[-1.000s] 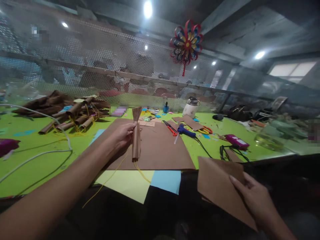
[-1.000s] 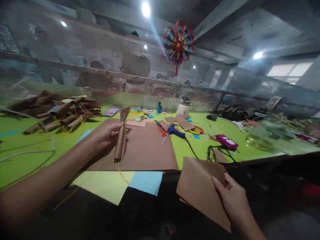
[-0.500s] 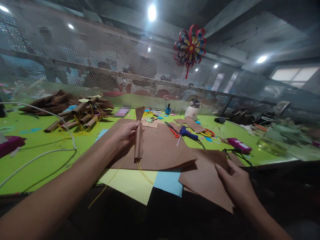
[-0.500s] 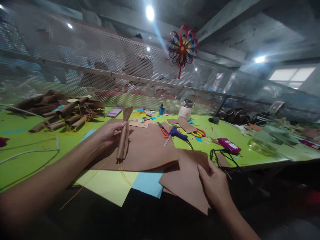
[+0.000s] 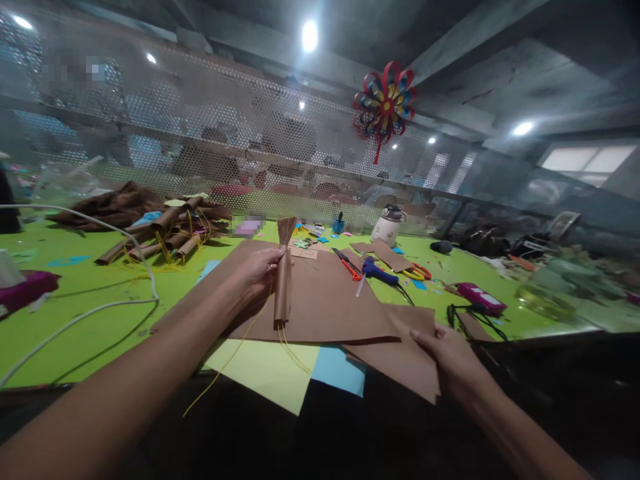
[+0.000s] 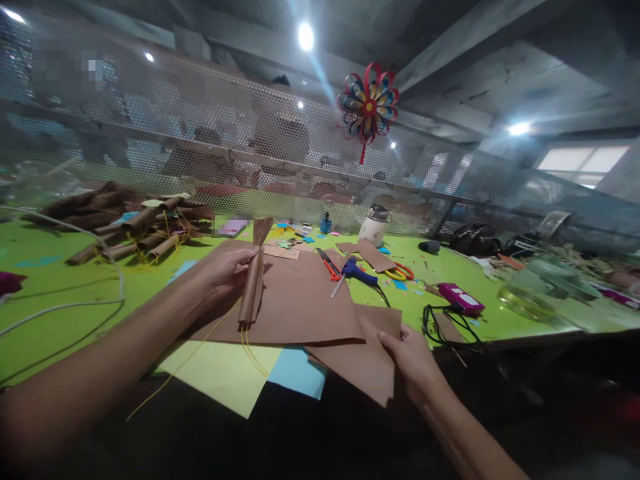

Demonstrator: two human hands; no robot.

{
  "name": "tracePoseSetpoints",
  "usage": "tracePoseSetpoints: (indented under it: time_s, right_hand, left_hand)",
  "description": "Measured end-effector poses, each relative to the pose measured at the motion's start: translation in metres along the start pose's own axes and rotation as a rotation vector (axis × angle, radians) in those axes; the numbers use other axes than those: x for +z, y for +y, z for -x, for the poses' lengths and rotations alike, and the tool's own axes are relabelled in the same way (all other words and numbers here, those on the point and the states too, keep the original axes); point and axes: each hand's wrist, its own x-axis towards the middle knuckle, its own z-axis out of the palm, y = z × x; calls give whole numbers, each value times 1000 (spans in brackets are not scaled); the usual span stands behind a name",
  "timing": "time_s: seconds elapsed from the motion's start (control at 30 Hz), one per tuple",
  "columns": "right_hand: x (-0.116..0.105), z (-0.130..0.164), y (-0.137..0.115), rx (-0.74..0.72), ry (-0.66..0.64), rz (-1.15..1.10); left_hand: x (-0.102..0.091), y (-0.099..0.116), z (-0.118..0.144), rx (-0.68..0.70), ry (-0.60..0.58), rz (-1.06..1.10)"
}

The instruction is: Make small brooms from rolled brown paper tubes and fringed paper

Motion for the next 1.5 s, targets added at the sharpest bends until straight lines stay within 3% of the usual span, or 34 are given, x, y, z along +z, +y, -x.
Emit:
tracePoseSetpoints:
  time_s: [0.1,0.27,0.47,0.57,0.67,0.77,0.87,0.93,1.07,1.23,1.37,1.5]
  right_hand:
    - [17,-2,-6,111,-40,-199]
    - [34,-25,-7,52,96,-135]
    - [72,-38,6,-122,-46,-131]
    - [89,-35,5,-43,-81,-146]
    - [82,-30,-3,80,-247,19]
    - [49,-34,-17,-3,-450,346]
    - [13,-57,-35,-203,-288,709]
    - [3,-85,-45,-317,-157,883]
    - [26,-147,-43,-489,-109,1100]
    - [64,-187,-9,-460,-167,1179]
    - [65,-199,14,-458,-173,1194]
    - [55,-202,13,-478,-113,1075]
  left_hand:
    - [-1,0,1,5,25,29]
    - [-4,0,2,0,34,33]
    - [-7,-2,-1,18,24,49]
    - [-9,-1,-2,22,17,59]
    - [-9,0,-2,24,10,60]
    - [-7,1,0,29,11,64]
    - [-4,3,2,38,-11,70]
    - [-2,5,5,50,-32,74]
    - [1,5,11,92,-49,61]
    - [3,5,18,129,-46,68]
    - [5,4,20,109,-51,70]
    - [7,4,20,128,-29,88]
